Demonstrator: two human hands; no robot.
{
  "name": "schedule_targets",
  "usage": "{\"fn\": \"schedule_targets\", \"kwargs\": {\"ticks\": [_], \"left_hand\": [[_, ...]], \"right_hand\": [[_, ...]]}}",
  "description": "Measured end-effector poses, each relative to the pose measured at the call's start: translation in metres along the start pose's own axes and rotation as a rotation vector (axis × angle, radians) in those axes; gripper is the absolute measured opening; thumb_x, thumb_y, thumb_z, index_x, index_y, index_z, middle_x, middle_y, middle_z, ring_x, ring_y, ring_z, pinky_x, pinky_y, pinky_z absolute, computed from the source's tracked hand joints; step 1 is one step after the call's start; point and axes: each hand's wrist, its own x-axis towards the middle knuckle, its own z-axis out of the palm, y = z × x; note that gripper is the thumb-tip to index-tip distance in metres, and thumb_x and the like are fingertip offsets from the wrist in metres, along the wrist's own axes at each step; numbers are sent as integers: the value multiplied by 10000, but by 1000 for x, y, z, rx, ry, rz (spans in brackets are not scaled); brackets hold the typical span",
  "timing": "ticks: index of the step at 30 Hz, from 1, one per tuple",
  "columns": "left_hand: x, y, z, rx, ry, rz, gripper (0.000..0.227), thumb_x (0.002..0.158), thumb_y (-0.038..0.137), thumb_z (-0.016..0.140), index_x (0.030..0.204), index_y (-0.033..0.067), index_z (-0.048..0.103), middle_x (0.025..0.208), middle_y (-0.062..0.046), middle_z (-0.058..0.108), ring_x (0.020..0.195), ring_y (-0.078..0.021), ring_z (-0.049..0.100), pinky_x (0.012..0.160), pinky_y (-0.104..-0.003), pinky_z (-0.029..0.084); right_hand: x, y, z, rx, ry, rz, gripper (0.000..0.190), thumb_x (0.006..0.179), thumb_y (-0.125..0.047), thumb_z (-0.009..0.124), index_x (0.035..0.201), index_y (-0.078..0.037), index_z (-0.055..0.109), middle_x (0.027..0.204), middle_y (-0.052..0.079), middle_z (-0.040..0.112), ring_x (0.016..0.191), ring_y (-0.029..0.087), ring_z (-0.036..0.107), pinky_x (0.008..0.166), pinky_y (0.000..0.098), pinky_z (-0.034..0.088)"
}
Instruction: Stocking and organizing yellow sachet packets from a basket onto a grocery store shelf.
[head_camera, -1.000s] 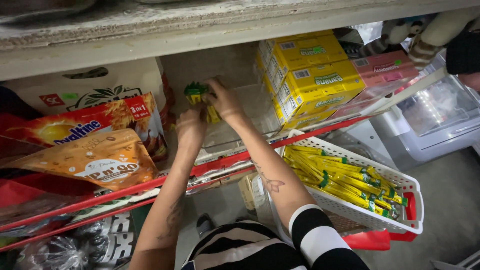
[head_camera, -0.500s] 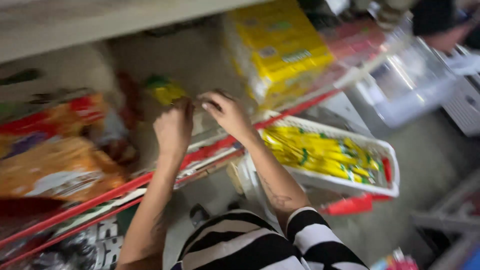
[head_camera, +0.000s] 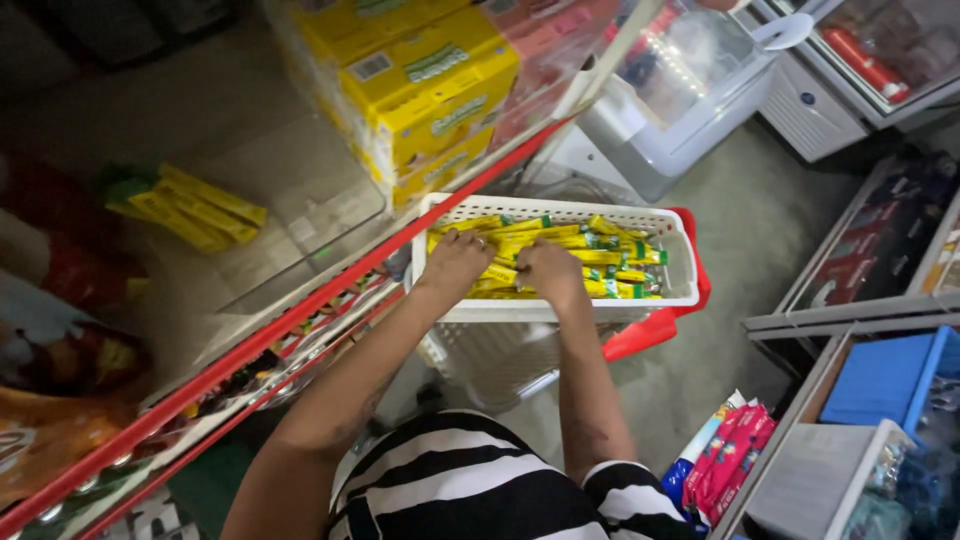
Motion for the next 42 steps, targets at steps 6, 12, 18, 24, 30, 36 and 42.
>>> {"fn": "schedule_targets", "kwargs": {"ticks": [6, 12, 18, 24, 30, 36, 42], "left_hand": [[6, -1, 18, 30, 107, -33, 406, 774, 122, 643, 1176, 156, 682, 1207, -107, 683, 1189, -285, 617, 990, -502, 484], [-29, 10, -89, -356, 395, -156, 389, 788, 154, 718, 1169, 105, 656, 1199, -100, 699, 1134, -344, 641, 843, -466, 563], [-89, -11, -182, -446, 608, -301, 312, 880, 221, 784, 1144, 99, 671, 1118, -92, 703, 1099, -343, 661, 851, -460, 561], [-170, -81, -208, -266, 858, -658, 541, 815, 190, 904, 1219, 3, 595, 1193, -221, 620, 1125, -415, 584, 947, -498, 502], [-222, -166, -129, -129, 1019, -916, 997, 806, 85, 853, 1574, -44, 230, 1580, -367, 334, 1440, -515, 349, 1181, -473, 337], [-223, -217, -93, -424, 930, -1043, 1018, 864, 106, 815, 1609, -26, 134, 1620, -311, 313, 1499, -430, 350, 1213, -425, 323], [-211, -224, -113, -484, 867, -986, 760, 878, 64, 769, 1538, 85, 393, 1403, -221, 624, 1297, -354, 621, 1044, -423, 509]], "right_hand": [[-12, 6, 1, 19, 15, -92, 222, 766, -256, 837, 888, -108, 723, 985, 103, 696, 993, 312, 688, 817, 452, 540], [-23, -59, -79, 638, 186, -194, 251, 852, -103, 818, 1075, -78, 705, 927, 61, 689, 735, 174, 618, 647, 318, 516], [-4, -162, -119, 1176, 267, -401, 187, 959, 3, 727, 1140, -20, 681, 928, 9, 695, 736, 65, 635, 646, 225, 535], [70, -288, -103, 1108, 206, -695, 185, 991, -22, 720, 1174, -21, 696, 1016, 28, 722, 821, 63, 658, 681, 221, 550], [153, -357, -20, 602, 261, -877, 228, 928, -127, 754, 1131, -50, 687, 1092, 168, 704, 1017, 363, 670, 861, 429, 544], [173, -371, 12, 468, 321, -845, 274, 861, -101, 724, 1129, -65, 677, 1150, 174, 698, 1083, 418, 640, 897, 485, 522], [207, -360, 69, 471, 274, -622, 596, 783, -92, 780, 1326, -65, 537, 1159, 236, 674, 1038, 424, 657, 859, 459, 537]]}}
